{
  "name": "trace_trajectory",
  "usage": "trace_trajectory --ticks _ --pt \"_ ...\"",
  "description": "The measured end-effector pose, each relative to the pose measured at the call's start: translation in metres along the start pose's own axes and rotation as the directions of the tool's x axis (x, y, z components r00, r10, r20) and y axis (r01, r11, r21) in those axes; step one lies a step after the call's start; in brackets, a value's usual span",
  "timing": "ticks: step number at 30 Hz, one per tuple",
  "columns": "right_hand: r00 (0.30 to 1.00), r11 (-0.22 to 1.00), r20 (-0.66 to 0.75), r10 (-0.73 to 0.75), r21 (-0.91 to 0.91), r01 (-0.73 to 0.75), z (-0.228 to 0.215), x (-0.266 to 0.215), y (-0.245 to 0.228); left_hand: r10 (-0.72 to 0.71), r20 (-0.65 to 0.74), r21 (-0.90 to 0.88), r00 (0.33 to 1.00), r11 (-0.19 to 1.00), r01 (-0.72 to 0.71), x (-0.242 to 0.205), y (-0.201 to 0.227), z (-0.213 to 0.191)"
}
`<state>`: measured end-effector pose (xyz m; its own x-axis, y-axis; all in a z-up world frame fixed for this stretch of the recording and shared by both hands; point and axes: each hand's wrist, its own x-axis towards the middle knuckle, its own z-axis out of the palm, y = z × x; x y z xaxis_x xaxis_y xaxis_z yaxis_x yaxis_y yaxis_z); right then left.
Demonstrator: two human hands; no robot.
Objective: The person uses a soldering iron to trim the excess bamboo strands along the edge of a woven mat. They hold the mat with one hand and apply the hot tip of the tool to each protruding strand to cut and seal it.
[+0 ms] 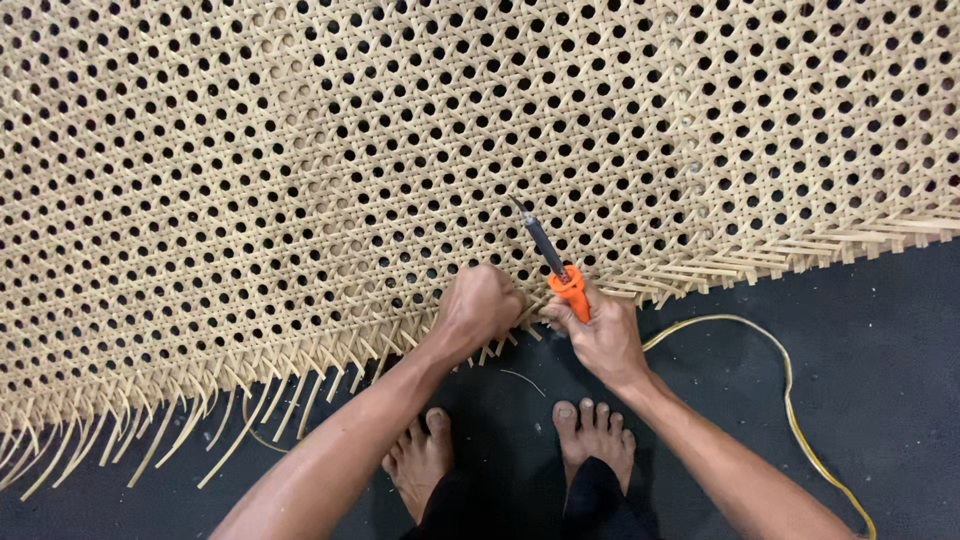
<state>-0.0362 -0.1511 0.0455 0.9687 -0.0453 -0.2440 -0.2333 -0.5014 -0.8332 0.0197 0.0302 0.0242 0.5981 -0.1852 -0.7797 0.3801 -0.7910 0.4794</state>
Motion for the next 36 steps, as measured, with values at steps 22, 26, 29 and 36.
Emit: trace_trajectory --ticks 22,26,29,36 --pt "0.911 0.359 0.381 0.158 -0.882 0.306 -0.124 -0.031 -0.045 -0.092 0.017 -0.028 0.996 0.995 0.093 -0.007 0.015 -0.014" --pt "0.902 0.311 0.418 0.110 -0.876 0.369 -0.123 -0.027 -0.049 -0.082 0.015 0.006 0.997 0.997 0.082 -0.007 0.014 -0.012" --pt "0.898 0.278 0.435 0.070 -0.873 0.401 -0.121 -0.025 -0.048 -0.074 0.005 0.024 0.997 0.997 0.074 -0.006 0.012 -0.011" --pt "0.876 0.257 0.468 0.113 -0.866 0.430 -0.120 -0.021 -0.053 -0.016 -0.017 -0.006 1.000 1.000 0.016 -0.008 0.008 -0.010"
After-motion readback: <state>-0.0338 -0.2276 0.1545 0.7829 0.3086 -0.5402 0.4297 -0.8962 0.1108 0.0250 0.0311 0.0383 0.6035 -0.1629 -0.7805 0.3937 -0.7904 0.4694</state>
